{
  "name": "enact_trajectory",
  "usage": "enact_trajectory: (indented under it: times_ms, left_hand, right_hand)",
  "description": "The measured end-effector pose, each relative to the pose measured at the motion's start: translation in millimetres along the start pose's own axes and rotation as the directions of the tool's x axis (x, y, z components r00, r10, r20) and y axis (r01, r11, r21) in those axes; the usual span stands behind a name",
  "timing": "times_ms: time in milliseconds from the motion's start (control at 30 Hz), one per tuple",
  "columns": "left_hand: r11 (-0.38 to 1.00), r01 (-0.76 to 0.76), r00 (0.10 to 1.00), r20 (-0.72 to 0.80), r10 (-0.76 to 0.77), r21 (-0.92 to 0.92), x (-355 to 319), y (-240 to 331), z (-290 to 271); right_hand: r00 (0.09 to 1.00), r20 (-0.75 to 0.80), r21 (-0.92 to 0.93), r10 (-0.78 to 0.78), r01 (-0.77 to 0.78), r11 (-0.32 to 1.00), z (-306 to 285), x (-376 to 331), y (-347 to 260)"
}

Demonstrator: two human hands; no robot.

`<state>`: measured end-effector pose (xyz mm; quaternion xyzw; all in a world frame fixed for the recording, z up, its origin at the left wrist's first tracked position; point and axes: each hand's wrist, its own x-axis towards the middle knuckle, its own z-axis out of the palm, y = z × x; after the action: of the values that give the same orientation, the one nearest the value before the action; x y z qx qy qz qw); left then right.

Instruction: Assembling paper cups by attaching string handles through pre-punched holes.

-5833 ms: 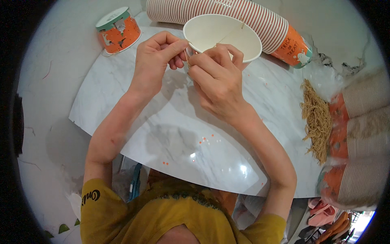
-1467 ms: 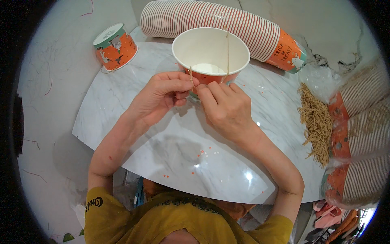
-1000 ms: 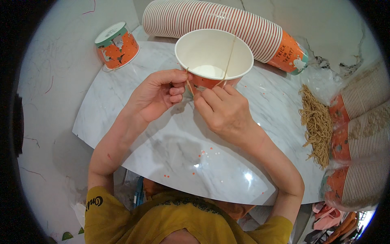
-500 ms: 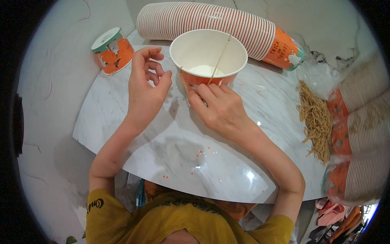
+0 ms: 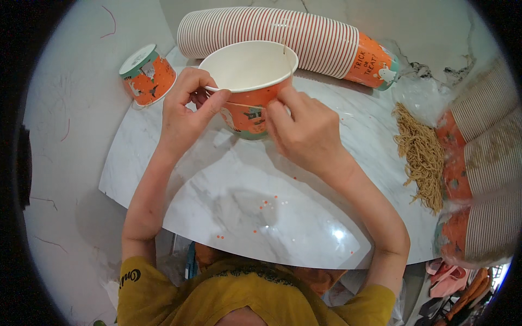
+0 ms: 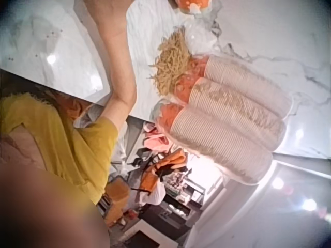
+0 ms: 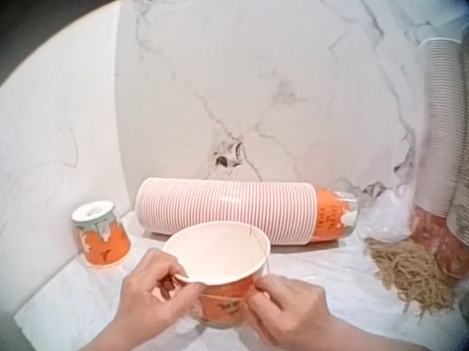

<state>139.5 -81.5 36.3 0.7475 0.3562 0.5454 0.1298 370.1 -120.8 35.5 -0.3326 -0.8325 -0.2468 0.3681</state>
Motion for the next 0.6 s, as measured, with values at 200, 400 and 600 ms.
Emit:
enact_trajectory:
  times_ms: [200, 400, 600]
  left_hand:
    - [1.000, -0.014, 0.999, 0.037, 0.014, -0.017, 5, -16, -2]
    - [1.000, 0.004, 0.998, 0.063, -0.002, -0.031, 9, -26, -11]
    - [0.999, 0.047, 0.994, 0.103, -0.047, 0.001, 9, -23, -12]
  right_hand:
    - [0.997, -0.068, 0.020, 0.045, -0.044, 0.999, 3, 0, 3]
    - [0.997, 0.056, -0.040, 0.051, -0.049, 0.998, 6, -6, 0]
    - [0.999, -0.026, 0.066, 0.041, -0.039, 0.997, 1, -2, 7]
